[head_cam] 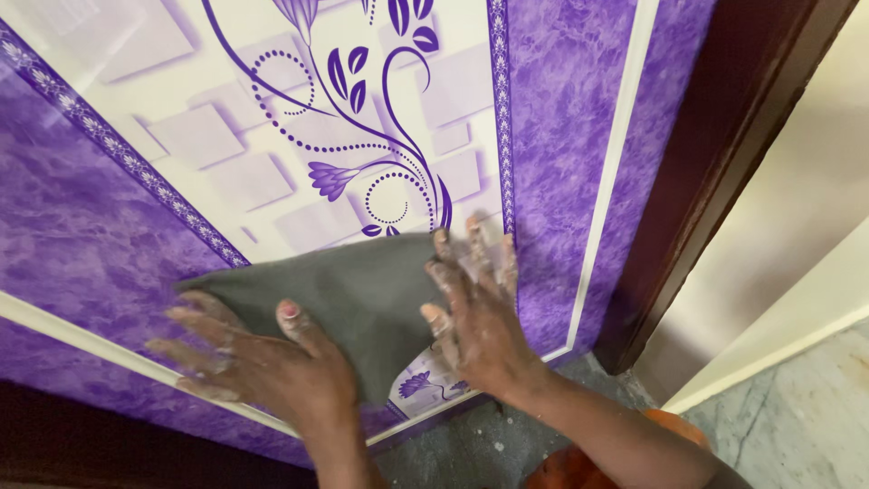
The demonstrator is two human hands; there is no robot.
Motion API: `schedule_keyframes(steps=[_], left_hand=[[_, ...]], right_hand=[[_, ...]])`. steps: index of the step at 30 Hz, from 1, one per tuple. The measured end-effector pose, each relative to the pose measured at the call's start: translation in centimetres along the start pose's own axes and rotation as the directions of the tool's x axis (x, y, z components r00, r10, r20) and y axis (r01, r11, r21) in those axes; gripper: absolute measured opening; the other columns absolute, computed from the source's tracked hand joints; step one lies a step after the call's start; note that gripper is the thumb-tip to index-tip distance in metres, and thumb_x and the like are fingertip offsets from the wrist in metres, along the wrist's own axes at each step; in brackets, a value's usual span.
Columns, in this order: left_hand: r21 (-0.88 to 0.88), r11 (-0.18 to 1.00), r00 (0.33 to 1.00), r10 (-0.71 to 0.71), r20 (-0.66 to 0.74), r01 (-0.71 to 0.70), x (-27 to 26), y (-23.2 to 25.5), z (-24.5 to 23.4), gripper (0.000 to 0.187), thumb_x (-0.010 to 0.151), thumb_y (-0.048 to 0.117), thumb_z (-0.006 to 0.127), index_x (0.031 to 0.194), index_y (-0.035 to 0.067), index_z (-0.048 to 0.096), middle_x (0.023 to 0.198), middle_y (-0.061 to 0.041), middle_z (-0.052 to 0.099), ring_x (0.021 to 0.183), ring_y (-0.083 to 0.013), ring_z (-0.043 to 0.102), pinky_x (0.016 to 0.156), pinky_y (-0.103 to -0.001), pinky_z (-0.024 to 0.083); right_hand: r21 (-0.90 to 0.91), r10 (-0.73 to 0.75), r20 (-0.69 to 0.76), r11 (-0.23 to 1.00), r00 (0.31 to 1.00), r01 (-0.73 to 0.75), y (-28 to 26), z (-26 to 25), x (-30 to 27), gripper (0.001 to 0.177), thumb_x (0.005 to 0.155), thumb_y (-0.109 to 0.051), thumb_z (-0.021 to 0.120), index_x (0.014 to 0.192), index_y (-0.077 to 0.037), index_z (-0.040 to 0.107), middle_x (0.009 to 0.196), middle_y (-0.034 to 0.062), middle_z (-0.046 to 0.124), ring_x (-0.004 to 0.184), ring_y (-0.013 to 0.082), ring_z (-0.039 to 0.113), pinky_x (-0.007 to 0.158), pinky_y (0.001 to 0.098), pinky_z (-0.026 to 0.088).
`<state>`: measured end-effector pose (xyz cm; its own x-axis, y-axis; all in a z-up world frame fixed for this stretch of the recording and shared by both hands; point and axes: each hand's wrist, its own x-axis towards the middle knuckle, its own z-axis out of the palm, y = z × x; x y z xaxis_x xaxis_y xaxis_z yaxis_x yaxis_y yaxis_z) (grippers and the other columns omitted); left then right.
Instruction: The person sands the surface of a purple and white decorated door using a sheet of sandpaper held by hand.
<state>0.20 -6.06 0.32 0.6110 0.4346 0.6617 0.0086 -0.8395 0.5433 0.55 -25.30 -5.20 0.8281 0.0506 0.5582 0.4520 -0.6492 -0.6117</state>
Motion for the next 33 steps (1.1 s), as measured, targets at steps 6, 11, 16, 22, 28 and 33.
schedule_keyframes(steps=[6, 11, 16, 22, 28, 33], left_hand=[[0.029, 0.991, 0.989, -0.132, -0.069, 0.134, 2.0, -4.3, -2.0, 0.091, 0.111, 0.070, 0.012, 0.164, 0.000, -0.013, 0.180, -0.029, 0.006, 0.162, -0.0486, -0.012, 0.126, -0.071, -0.008], [0.005, 0.987, 0.986, -0.161, -0.040, 0.162, 2.2, -4.1, -1.8, 0.091, 0.107, 0.069, 0.014, 0.165, 0.003, -0.012, 0.179, -0.026, 0.004, 0.166, -0.0464, -0.005, 0.125, -0.071, -0.008], [-0.158, 0.986, 0.998, -0.062, -0.021, 0.058, 0.5, -0.7, -1.1, 0.093, 0.105, 0.072, 0.014, 0.160, 0.003, -0.012, 0.168, -0.034, -0.012, 0.163, -0.0370, 0.004, 0.136, -0.057, 0.002], [0.002, 0.997, 0.994, 0.071, 0.089, -0.071, -3.0, 3.5, 1.6, 0.085, 0.108, 0.061, 0.024, 0.166, 0.009, -0.010, 0.167, -0.031, -0.021, 0.157, -0.0418, -0.022, 0.129, -0.061, -0.013], [-0.139, 0.934, 0.930, 0.345, 0.122, -0.328, -7.0, 7.6, 4.5, 0.085, 0.105, 0.053, 0.042, 0.164, 0.009, -0.001, 0.173, -0.014, -0.010, 0.158, -0.0406, -0.012, 0.128, -0.065, -0.008], [-0.149, 0.905, 0.893, 0.419, 0.166, -0.398, -8.2, 9.0, 5.2, 0.079, 0.102, 0.046, 0.052, 0.161, 0.004, 0.021, 0.169, -0.021, 0.011, 0.156, -0.0453, -0.002, 0.123, -0.064, -0.006]], right_hand=[[-0.183, -0.257, 0.185, 0.939, 0.949, 0.290, -2.4, 4.5, -1.2, 0.059, 0.098, -0.020, 0.056, 0.148, 0.000, 0.035, 0.169, 0.0173, 0.012, 0.155, 0.0490, 0.002, 0.119, 0.0738, -0.009], [-0.249, -0.291, 0.077, 0.921, 0.954, 0.301, -1.7, 3.7, 0.1, 0.055, 0.099, -0.021, 0.056, 0.147, -0.001, 0.038, 0.170, 0.0123, 0.016, 0.155, 0.0462, -0.001, 0.119, 0.0736, -0.009], [-0.250, -0.275, -0.115, 0.938, 0.955, 0.240, -0.1, 0.6, 1.6, 0.055, 0.106, -0.028, 0.052, 0.148, 0.002, 0.035, 0.163, 0.0077, 0.029, 0.160, 0.0347, 0.004, 0.128, 0.0681, -0.009], [-0.404, -0.195, -0.310, 0.913, 0.931, 0.057, 2.6, -5.0, 3.4, 0.042, 0.114, -0.031, 0.033, 0.136, 0.002, 0.046, 0.162, 0.0268, 0.047, 0.159, 0.0418, 0.001, 0.127, 0.0619, -0.005], [-0.243, -0.033, -0.463, 0.966, 0.886, -0.091, 5.7, -9.6, 3.9, 0.044, 0.116, -0.033, 0.032, 0.140, 0.003, 0.043, 0.158, 0.0209, 0.048, 0.155, 0.0344, 0.021, 0.131, 0.0616, 0.010], [-0.332, -0.111, -0.521, 0.940, 0.846, -0.081, 6.1, -11.0, 4.0, 0.036, 0.118, -0.030, 0.033, 0.131, -0.001, 0.048, 0.168, 0.0194, 0.044, 0.162, 0.0428, 0.004, 0.128, 0.0679, 0.001]])
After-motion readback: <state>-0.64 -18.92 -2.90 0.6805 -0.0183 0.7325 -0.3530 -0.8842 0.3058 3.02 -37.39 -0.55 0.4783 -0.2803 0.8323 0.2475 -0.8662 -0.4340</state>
